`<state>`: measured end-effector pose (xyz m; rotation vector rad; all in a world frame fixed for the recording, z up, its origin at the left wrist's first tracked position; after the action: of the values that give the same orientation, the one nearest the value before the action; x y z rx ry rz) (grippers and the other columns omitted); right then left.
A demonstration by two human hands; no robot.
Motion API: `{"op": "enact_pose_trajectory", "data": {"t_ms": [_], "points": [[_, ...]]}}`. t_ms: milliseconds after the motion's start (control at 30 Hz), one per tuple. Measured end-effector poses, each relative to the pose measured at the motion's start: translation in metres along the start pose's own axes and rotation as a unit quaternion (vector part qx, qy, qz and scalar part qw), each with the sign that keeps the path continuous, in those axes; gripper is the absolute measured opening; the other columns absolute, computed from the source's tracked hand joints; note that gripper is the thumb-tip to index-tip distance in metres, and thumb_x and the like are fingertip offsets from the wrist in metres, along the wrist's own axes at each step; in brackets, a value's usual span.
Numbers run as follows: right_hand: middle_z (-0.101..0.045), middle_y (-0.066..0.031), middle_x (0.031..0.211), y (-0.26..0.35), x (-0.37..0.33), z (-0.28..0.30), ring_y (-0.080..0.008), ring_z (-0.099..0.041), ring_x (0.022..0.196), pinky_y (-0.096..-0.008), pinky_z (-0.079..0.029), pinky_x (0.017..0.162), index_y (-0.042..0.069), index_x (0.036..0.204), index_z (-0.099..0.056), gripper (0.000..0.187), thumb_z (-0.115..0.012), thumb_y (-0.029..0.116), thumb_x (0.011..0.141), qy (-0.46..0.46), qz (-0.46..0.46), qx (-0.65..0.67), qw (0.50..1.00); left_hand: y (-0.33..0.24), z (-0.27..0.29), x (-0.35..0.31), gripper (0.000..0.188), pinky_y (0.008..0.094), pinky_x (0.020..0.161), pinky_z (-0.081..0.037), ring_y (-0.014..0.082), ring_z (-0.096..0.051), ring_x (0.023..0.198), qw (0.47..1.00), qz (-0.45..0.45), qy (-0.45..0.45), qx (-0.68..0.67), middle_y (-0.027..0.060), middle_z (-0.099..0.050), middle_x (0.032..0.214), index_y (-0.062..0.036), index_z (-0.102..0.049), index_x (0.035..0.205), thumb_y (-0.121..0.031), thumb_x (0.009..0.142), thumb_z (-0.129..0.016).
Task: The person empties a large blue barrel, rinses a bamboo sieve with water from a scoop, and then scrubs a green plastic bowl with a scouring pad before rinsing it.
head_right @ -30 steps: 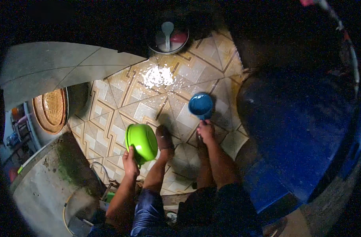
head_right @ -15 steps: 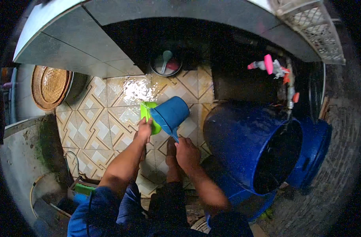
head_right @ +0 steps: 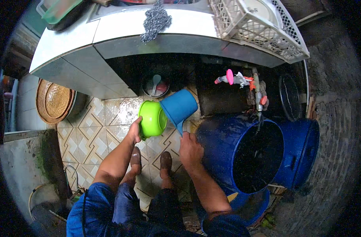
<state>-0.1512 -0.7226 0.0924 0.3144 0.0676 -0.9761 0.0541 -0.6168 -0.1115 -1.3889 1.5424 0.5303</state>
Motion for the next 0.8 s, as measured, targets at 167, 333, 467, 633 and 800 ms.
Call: {"op": "enact_pose_trajectory", "data": {"t_ms": [167,333,467,633,800], "points": [[-0.057,-0.0099,0.087,-0.004,-0.004,0.014,-0.033,-0.062,0.075,-0.0444,-0.05,0.063,0.011,0.092,-0.055,0.011,-0.062,0.018,0.087,-0.09,0.062,0.004,0.994,0.007,-0.035,-0.001,0.074,0.0461,0.104,-0.036,0.0304,-0.05,0.123,0.999,-0.019,-0.014,0.036,0.0152,-0.049,0.139,-0.0036,-0.043,0.139,-0.056,0.088,-0.054],[-0.057,-0.0106,0.087,0.01,-0.014,0.045,-0.032,-0.063,0.075,-0.0443,-0.051,0.063,0.01,0.096,-0.057,0.015,-0.063,0.019,0.086,-0.163,0.118,0.058,0.978,-0.004,-0.04,0.028,0.082,0.0414,0.095,-0.043,0.0286,-0.056,0.109,0.964,-0.15,-0.048,0.213,0.018,-0.057,0.124,0.0074,-0.05,0.128,-0.057,0.079,-0.065],[-0.059,-0.0135,0.085,-0.014,-0.043,0.089,-0.0304,-0.064,0.072,-0.0419,-0.052,0.063,0.006,0.1,-0.057,0.018,-0.065,0.016,0.087,-0.182,0.012,0.17,0.969,-0.013,-0.113,0.002,0.044,0.0327,0.073,-0.05,0.019,-0.063,0.077,0.898,-0.214,-0.019,0.383,0.011,-0.068,0.093,0.0035,-0.067,0.099,-0.036,0.08,-0.072],[-0.061,-0.0035,0.081,-0.091,-0.129,0.107,-0.013,-0.059,0.062,-0.0282,-0.048,0.054,0.006,0.104,-0.054,0.018,-0.064,0.015,0.091,-0.255,-0.18,0.425,0.85,-0.015,-0.151,-0.058,0.024,0.0261,0.072,-0.048,0.0129,-0.061,0.078,0.855,-0.327,0.072,0.396,0.0061,-0.068,0.092,-0.0006,-0.064,0.104,-0.016,0.086,-0.07],[-0.054,-0.0018,0.074,-0.198,-0.185,0.122,-0.0121,-0.054,0.06,-0.028,-0.045,0.053,0.005,0.101,-0.052,0.014,-0.058,0.013,0.092,-0.24,-0.38,0.424,0.787,-0.024,-0.14,-0.093,0.036,0.0301,0.079,-0.048,0.0133,-0.062,0.084,0.95,-0.221,0.055,0.212,0.0048,-0.068,0.098,-0.0031,-0.064,0.109,-0.035,0.091,-0.064]]}}
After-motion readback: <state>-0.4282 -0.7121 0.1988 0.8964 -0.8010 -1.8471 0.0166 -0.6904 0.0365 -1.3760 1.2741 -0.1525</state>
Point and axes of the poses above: each hand's wrist, its own x-axis towards the middle knuckle, its own z-axis out of the back of the hand, y = z × x, the point moved 2 cm from there along x, towards the middle knuckle
